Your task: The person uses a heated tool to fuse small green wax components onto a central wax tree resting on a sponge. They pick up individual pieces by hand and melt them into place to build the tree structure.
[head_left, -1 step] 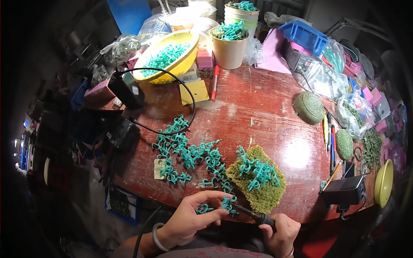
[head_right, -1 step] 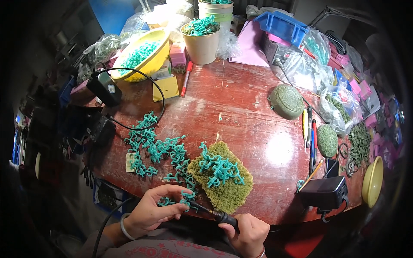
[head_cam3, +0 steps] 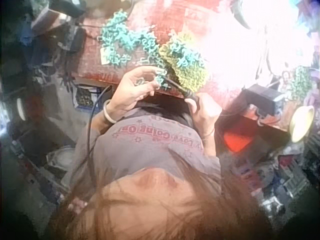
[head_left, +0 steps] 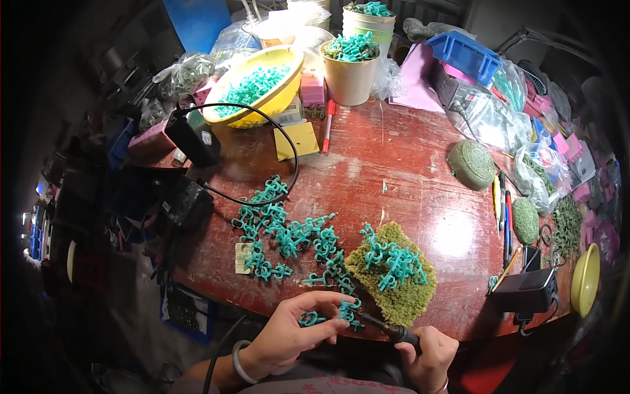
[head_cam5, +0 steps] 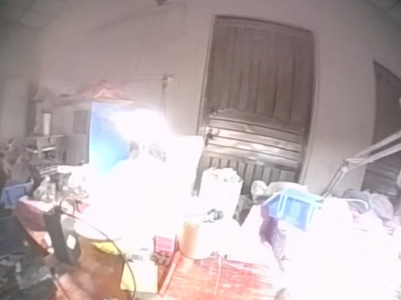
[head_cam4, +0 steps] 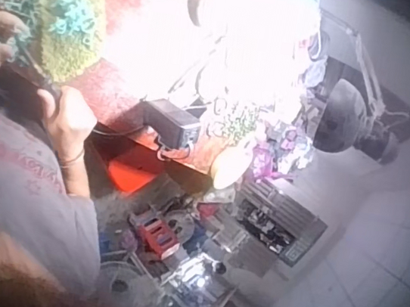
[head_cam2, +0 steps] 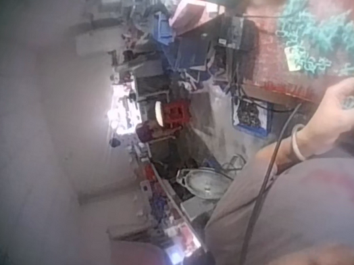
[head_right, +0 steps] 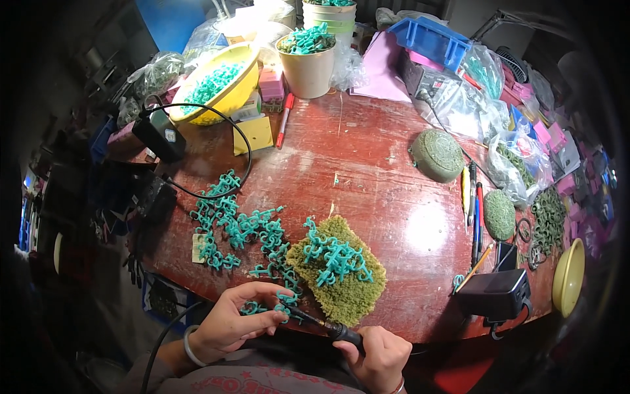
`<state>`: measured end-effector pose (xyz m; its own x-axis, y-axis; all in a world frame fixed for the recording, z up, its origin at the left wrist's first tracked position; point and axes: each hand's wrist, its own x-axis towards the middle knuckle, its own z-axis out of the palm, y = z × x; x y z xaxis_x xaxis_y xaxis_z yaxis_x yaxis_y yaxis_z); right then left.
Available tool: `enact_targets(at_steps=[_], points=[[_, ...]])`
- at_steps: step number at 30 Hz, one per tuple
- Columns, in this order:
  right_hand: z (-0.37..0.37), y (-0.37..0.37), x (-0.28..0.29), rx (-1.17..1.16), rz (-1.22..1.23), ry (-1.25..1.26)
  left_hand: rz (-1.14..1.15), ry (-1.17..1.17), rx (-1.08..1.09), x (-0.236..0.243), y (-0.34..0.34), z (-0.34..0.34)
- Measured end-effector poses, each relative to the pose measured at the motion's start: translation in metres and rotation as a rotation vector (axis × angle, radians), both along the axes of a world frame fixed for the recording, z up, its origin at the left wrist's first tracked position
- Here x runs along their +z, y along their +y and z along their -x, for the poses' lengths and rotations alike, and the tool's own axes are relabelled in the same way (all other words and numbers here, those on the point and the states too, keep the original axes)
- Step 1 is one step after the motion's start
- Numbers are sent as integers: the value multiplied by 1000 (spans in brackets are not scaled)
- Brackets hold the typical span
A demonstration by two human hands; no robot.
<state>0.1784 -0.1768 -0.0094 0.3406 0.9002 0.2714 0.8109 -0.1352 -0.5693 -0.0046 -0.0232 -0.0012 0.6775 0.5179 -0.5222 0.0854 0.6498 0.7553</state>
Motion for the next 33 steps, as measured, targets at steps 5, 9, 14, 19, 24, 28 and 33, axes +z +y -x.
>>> enact_targets(at_steps=[5, 9, 14, 19, 24, 28, 33], points=[[0, -1, 0, 2, -8, -3, -4, -4, -6, 2, -1, 0], [1, 0, -1, 4, 10, -17, 3, -17, -1, -2, 0, 1], [-7, -14, -1, -66, -57, -4, 11, -27, 19, -3, 0, -4], [-21, -32, 7, -177, -11, -120, 9, -22, 22, 0, 0, -2], [-25, -34, 1, -175, 103, -270, 14, -20, 20, -1, 1, -2], [-22, -34, 2, -208, 48, -224, 16, -28, 25, -2, -1, -1], [-26, -38, -11, -208, 73, -260, 12, -47, 61, -6, -2, -1]])
